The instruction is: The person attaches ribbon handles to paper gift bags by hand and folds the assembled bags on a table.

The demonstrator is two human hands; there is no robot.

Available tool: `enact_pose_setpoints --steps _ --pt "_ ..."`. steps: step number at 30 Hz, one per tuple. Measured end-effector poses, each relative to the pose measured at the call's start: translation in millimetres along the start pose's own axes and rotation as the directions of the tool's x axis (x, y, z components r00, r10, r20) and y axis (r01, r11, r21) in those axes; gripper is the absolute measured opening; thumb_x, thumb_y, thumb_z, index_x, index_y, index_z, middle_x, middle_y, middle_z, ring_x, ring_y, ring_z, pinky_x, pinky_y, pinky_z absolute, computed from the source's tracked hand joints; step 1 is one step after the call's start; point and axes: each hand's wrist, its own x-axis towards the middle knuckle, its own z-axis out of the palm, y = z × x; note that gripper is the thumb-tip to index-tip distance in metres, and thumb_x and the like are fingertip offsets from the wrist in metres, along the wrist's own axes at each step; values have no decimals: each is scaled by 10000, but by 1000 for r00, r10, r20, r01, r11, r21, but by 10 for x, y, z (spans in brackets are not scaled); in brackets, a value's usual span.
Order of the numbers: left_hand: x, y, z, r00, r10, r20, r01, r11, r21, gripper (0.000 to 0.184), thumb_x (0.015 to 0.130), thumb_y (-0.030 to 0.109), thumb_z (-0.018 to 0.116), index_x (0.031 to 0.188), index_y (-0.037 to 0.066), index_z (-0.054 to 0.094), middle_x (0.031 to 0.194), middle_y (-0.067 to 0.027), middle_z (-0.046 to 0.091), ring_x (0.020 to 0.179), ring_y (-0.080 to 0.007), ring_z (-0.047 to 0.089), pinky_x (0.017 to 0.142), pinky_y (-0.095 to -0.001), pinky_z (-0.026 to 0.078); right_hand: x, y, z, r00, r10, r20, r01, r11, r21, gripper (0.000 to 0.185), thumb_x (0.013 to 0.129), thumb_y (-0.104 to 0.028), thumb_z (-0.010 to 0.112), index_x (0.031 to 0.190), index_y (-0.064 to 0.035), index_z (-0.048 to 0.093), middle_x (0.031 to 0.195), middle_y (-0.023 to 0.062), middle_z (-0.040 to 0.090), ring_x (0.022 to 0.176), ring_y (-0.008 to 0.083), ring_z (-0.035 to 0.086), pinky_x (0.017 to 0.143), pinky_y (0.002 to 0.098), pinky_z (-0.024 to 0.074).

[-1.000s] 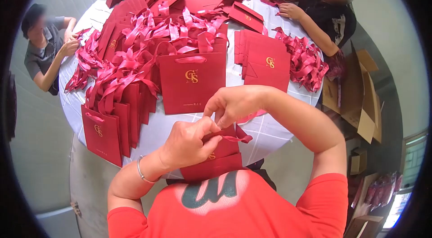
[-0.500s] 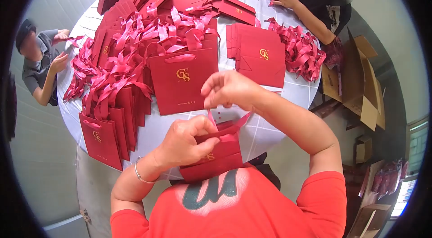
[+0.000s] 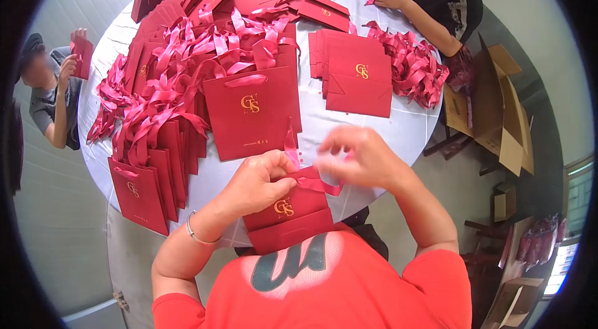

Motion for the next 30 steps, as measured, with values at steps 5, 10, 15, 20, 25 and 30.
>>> enact_pose_setpoints --steps 5,10,15,20,25,30 --pt "40 -90 69 1000 -25 7 25 1000 -16 169 829 32 675 986 -22 643 804 -66 711 743 -53 618 650 -239 507 -421 -26 -33 965 -205 166 239 944 -226 155 717 -134 795 772 -56 673 990 82 673 972 286 621 896 414 462" --pt "60 -32 83 991 -131 13 131 991 -32 158 824 21 674 965 -45 648 825 -68 716 772 -68 645 666 -237 524 -565 -340 -352 972 -30 233 12 997 78 117 785 -42 746 859 -38 655 856 87 680 846 209 675 749 323 514" --pt "71 -112 115 992 -130 -1 129 988 -84 150 821 7 677 954 -54 644 841 -73 715 778 -80 656 663 -233 528 -723 -363 -496 988 81 129 -146 735 662 177 808 65 688 982 42 670 817 123 681 750 179 684 640 285 528" --pt "70 -68 91 988 -154 13 155 986 -67 136 825 5 674 947 -46 642 841 -69 712 775 -78 657 661 -229 527 -621 -274 -348 960 -259 102 -42 229 973 562 705 113 666 1254 114 548 1047 282 673 780 280 705 645 348 568" --pt "57 -77 44 993 -112 25 114 992 -57 221 802 40 605 994 -45 670 853 -145 723 802 -190 688 731 -311 537 -477 -213 -119 971 -198 -132 209 439 874 403 777 121 636 1179 103 607 944 234 689 674 235 690 599 304 559" --pt "-3 43 -120 997 -2 81 -2 999 47 306 825 -5 575 1119 -31 655 869 -139 728 819 -155 690 764 -297 534 -252 -462 -27 922 -278 -268 285 959 -15 104 777 59 689 848 25 621 954 162 660 888 251 607 704 354 507"
